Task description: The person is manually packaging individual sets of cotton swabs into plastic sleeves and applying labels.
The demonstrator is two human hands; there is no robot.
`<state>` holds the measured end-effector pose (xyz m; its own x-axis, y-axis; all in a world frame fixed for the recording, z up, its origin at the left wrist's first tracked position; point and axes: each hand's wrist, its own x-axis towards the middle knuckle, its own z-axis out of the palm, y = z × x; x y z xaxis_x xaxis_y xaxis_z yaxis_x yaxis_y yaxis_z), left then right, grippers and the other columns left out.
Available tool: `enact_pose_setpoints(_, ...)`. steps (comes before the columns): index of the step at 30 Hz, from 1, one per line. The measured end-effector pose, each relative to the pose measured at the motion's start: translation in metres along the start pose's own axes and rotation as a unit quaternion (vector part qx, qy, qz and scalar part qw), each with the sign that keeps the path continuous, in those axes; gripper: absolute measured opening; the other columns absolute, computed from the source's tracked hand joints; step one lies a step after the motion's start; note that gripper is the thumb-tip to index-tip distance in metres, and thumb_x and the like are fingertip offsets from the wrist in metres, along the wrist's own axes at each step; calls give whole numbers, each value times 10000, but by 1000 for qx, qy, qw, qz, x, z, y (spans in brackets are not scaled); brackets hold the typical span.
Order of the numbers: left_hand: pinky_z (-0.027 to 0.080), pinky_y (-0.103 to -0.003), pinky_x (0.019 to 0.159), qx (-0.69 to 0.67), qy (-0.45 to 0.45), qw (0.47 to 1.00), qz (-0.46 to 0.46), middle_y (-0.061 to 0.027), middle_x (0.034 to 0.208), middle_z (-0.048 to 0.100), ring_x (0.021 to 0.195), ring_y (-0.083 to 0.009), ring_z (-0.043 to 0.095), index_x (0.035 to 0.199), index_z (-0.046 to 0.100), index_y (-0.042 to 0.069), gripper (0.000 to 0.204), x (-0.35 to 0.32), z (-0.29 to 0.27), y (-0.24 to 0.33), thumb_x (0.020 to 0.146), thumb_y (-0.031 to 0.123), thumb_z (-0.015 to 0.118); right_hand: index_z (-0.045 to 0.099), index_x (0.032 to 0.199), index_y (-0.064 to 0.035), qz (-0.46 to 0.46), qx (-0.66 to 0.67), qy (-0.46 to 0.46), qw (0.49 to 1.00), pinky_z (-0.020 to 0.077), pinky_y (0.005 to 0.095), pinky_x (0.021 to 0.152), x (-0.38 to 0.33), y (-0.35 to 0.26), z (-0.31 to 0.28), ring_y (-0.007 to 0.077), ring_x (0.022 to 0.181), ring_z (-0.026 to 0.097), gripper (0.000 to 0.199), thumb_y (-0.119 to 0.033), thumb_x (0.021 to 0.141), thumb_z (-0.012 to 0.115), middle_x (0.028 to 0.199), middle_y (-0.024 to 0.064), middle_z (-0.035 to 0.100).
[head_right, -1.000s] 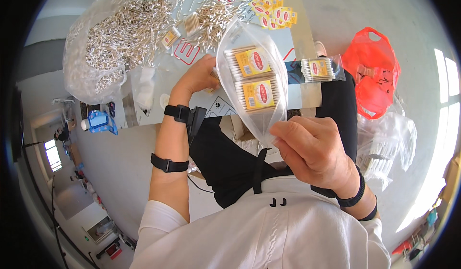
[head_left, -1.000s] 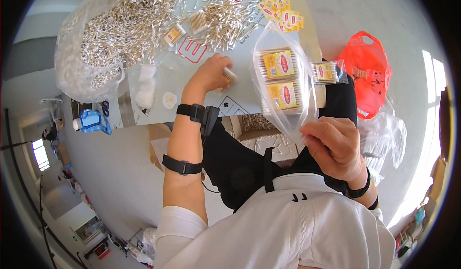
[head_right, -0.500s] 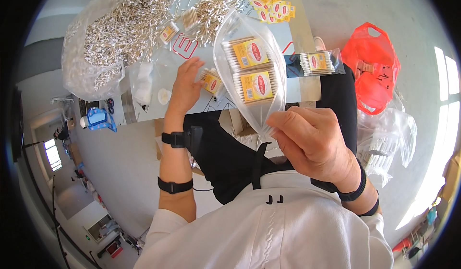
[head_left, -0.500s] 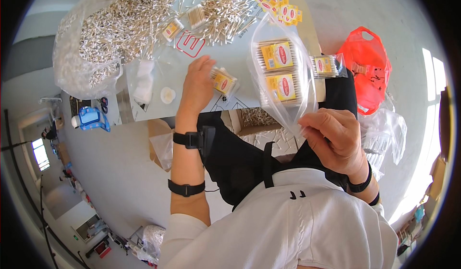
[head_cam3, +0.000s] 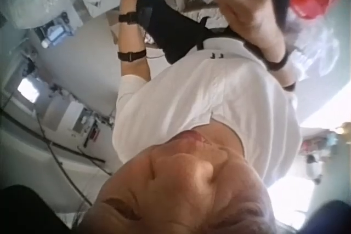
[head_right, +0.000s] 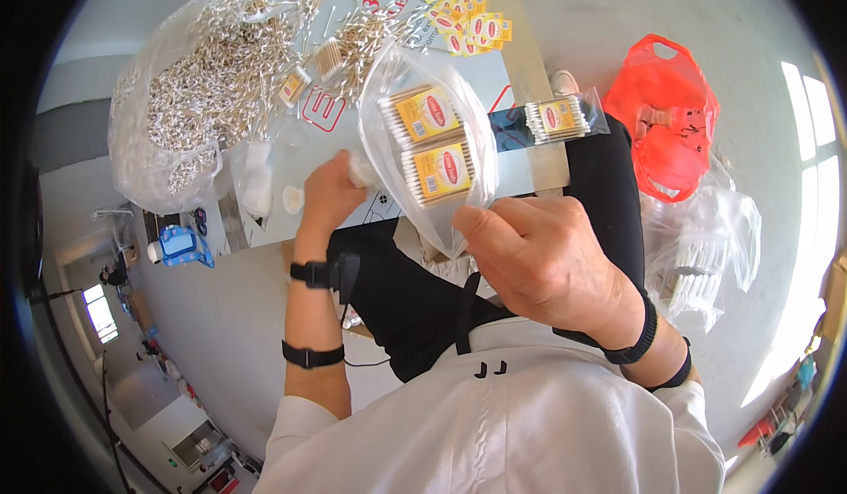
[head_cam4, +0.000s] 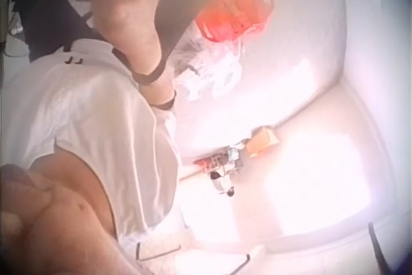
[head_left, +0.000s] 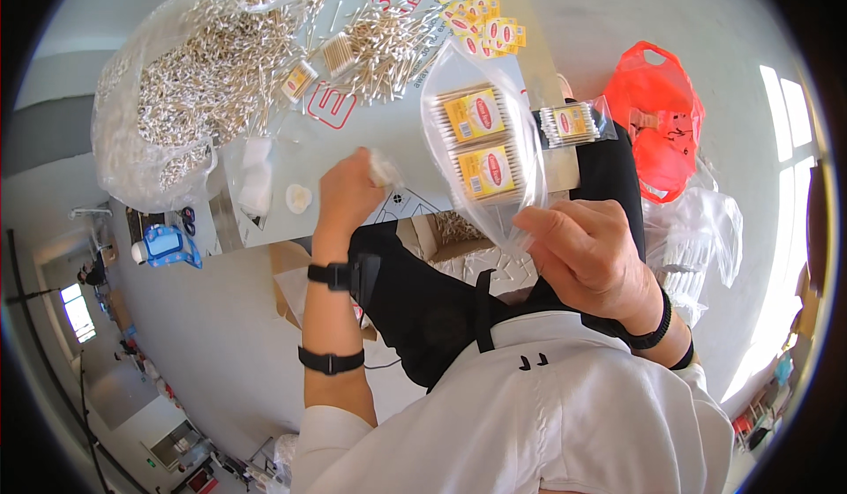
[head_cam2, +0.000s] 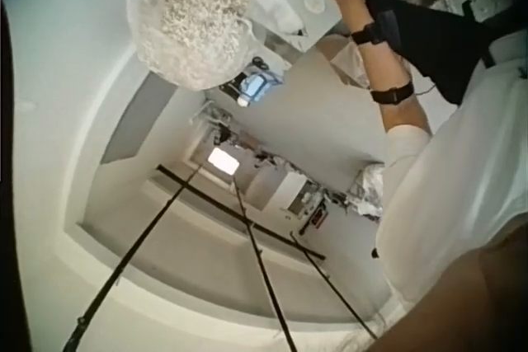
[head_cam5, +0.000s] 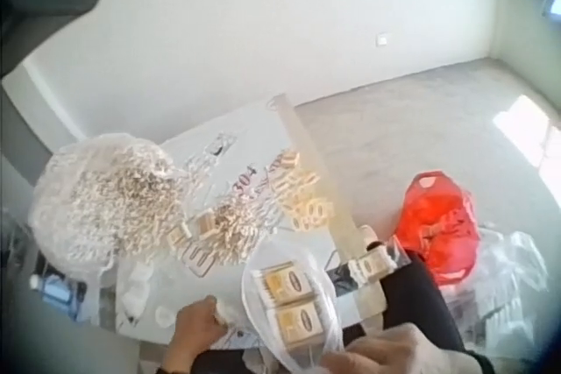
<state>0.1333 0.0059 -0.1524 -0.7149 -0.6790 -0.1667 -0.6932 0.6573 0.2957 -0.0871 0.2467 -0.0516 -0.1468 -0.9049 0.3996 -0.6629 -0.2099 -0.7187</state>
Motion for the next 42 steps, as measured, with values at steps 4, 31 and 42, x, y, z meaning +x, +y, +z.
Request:
enact_pose_setpoints(4, 555, -417, 752, -414, 281, 866, 14, -136, 944, 703, 813, -267, 700, 1060, 626, -4, 304, -12, -69, 46, 788, 75, 736, 592, 956, -9, -8, -23, -20, 1000, 429, 371, 432, -2, 2, 1, 246, 497, 533, 307, 63, 671, 680, 618, 68, 469)
enact_pose_setpoints(31, 516, -484, 747, -115, -59, 984, 122, -255, 1030, 622, 904, -451, 620, 1100, 530, -43, 413, 5, -113, 166, 727, 40, 687, 562, 879, -18, -34, -84, 27, 996, 496, 347, 468, 4, 1, 1, 226, 585, 604, 244, -51, 666, 674, 671, 53, 503)
enact_pose_setpoints(42, 517, -480, 765, -81, -103, 983, 129, -259, 1012, 601, 902, -451, 617, 1160, 520, -46, 467, 12, -103, 161, 744, 50, 711, 608, 1009, 8, 28, -97, -66, 993, 506, 368, 479, 9, -2, 0, 256, 577, 650, 247, -58, 775, 651, 665, 86, 592)
